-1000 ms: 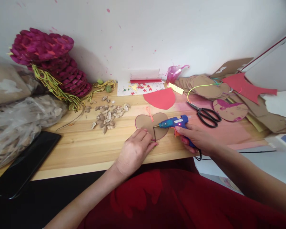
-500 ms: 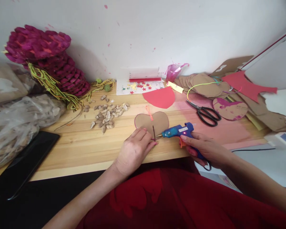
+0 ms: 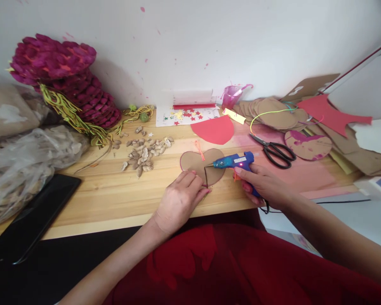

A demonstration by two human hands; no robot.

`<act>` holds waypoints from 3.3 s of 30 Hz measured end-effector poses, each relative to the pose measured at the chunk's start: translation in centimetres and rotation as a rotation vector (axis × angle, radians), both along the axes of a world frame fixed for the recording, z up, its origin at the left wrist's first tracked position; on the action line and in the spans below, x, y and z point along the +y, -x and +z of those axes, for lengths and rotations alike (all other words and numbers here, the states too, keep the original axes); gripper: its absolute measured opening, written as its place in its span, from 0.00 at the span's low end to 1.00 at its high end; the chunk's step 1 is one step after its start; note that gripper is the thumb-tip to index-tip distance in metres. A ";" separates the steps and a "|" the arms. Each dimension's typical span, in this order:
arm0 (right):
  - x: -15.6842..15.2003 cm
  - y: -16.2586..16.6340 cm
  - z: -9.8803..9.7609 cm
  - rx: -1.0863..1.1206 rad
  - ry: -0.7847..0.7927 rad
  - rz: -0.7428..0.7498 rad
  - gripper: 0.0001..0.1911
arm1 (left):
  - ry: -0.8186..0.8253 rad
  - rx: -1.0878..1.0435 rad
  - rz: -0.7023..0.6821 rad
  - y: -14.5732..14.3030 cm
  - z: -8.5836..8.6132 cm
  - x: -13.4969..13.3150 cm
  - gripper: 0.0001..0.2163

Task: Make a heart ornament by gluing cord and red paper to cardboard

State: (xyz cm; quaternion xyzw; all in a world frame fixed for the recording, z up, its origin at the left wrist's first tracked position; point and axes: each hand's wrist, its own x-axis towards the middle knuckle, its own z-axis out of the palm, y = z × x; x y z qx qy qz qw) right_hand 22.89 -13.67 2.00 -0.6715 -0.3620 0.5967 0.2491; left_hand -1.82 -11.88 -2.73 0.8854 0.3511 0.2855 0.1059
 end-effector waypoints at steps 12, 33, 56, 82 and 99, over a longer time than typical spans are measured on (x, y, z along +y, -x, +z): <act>-1.9 -0.4 0.4 -0.029 0.024 0.143 0.21 | 0.013 0.005 -0.015 0.0 0.1 0.0 0.07; -0.5 -0.1 0.2 0.017 0.029 0.094 0.19 | 0.018 -0.004 -0.009 0.0 0.1 -0.1 0.06; -1.7 -6.8 2.9 0.331 -0.314 -0.336 0.20 | 0.013 -0.202 0.058 0.5 -0.6 -0.1 0.01; -3.0 -19.3 -2.0 -1.382 -0.725 0.070 0.27 | -0.112 -0.166 0.057 0.5 -0.7 0.4 0.01; -4.3 -20.2 -3.1 -1.460 -0.713 0.112 0.25 | -0.077 -0.204 0.094 1.0 -1.0 0.2 0.03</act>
